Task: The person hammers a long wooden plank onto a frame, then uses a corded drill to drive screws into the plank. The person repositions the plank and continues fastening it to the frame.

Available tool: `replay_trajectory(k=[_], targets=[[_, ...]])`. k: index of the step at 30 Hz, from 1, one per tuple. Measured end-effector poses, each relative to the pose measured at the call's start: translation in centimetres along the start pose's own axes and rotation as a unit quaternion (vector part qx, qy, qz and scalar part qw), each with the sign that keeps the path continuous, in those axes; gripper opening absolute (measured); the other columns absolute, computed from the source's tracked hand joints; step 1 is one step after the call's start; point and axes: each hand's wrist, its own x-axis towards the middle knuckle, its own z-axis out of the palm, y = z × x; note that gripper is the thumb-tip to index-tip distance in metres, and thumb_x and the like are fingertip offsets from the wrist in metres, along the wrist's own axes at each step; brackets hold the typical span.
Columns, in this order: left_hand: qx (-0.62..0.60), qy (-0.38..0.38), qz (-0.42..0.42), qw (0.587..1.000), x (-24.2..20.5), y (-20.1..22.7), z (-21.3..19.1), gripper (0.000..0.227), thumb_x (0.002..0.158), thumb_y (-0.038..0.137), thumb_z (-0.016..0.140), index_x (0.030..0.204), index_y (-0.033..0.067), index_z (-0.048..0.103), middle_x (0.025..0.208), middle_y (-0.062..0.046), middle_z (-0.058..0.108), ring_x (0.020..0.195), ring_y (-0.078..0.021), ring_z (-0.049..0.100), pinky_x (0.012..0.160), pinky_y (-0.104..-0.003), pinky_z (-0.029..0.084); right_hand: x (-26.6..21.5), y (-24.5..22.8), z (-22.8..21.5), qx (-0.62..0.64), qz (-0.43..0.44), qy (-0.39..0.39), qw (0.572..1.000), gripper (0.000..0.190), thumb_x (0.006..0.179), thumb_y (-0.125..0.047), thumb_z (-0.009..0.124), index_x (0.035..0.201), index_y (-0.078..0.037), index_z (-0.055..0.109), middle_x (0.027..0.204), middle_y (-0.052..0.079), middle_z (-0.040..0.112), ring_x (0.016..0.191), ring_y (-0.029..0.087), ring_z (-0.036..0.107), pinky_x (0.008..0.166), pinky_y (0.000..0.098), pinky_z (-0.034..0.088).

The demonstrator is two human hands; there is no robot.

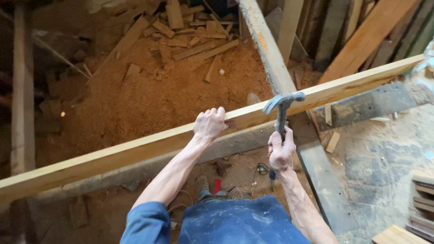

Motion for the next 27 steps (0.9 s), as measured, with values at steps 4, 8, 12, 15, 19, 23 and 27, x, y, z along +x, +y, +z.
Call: replay_trajectory(k=[4,8,12,15,19,23,27], targets=[[-0.016,0.077,0.026,0.997,-1.5,1.1,-2.1,0.053,0.071,0.056,0.082,0.087,0.0104,0.059,0.078,-0.01,0.072,0.073,-0.0267,0.073,0.061,-0.04,0.056,-0.5,-2.4,0.6,-0.04,-0.176,-0.003,0.984,0.032,0.107,-0.025,0.066,0.122,-0.004,0.047,0.092,0.003,0.066,0.073,0.01,0.062,0.065,0.0279,0.053],[-0.026,0.128,0.026,0.991,-2.8,2.1,-2.5,0.053,0.076,0.058,0.08,0.078,0.0103,0.058,0.07,-0.009,0.068,0.067,-0.0262,0.071,0.056,-0.04,0.051,-0.7,-3.3,0.8,-0.128,-0.12,-0.009,0.985,0.029,0.104,-0.029,0.062,0.118,-0.004,0.055,0.074,0.0,0.06,0.061,0.008,0.052,0.055,0.0242,0.042],[0.025,0.139,0.013,0.99,-3.0,2.3,-2.3,0.03,0.085,0.038,0.078,0.081,0.0163,0.058,0.072,-0.003,0.067,0.069,-0.0204,0.07,0.059,-0.037,0.051,-0.4,-3.5,0.8,-0.03,-0.073,-0.036,0.996,0.032,0.108,-0.038,0.051,0.109,-0.007,0.06,0.066,-0.005,0.053,0.054,0.005,0.046,0.049,0.0214,0.036],[0.023,0.14,0.011,0.99,-3.1,2.3,-2.2,0.026,0.074,0.033,0.078,0.081,0.0165,0.058,0.073,-0.003,0.067,0.07,-0.02,0.071,0.059,-0.037,0.05,-0.6,-3.1,-0.1,-0.021,-0.239,-0.027,0.97,0.032,0.114,-0.038,0.05,0.112,-0.006,0.054,0.077,-0.003,0.054,0.062,0.008,0.05,0.054,0.0232,0.041],[-0.013,0.182,0.008,0.983,-3.3,2.6,-2.0,0.039,0.078,0.043,0.081,0.076,0.0123,0.057,0.068,-0.007,0.066,0.063,-0.0239,0.069,0.055,-0.039,0.049,-0.3,-1.9,0.6,-0.16,-0.288,-0.015,0.944,0.028,0.113,-0.036,0.044,0.105,-0.01,0.049,0.065,-0.004,0.05,0.048,0.008,0.046,0.043,0.0239,0.034],[0.02,0.17,0.0,0.985,-3.2,2.7,-1.6,0.028,0.079,0.035,0.079,0.078,0.0165,0.058,0.071,-0.003,0.066,0.066,-0.0211,0.069,0.058,-0.037,0.049,0.7,-2.6,-0.5,-0.262,-0.182,-0.022,0.947,0.029,0.112,-0.03,0.047,0.109,-0.002,0.05,0.061,0.003,0.055,0.049,0.014,0.056,0.041,0.0319,0.042],[0.019,0.159,-0.008,0.987,-3.3,2.6,-1.2,0.018,0.082,0.026,0.074,0.079,0.0176,0.058,0.074,-0.003,0.067,0.069,-0.0201,0.069,0.06,-0.036,0.049,1.1,-2.5,0.6,-0.277,-0.191,-0.032,0.941,0.028,0.111,-0.029,0.049,0.109,-0.001,0.05,0.061,0.007,0.056,0.048,0.017,0.06,0.041,0.034,0.044]])
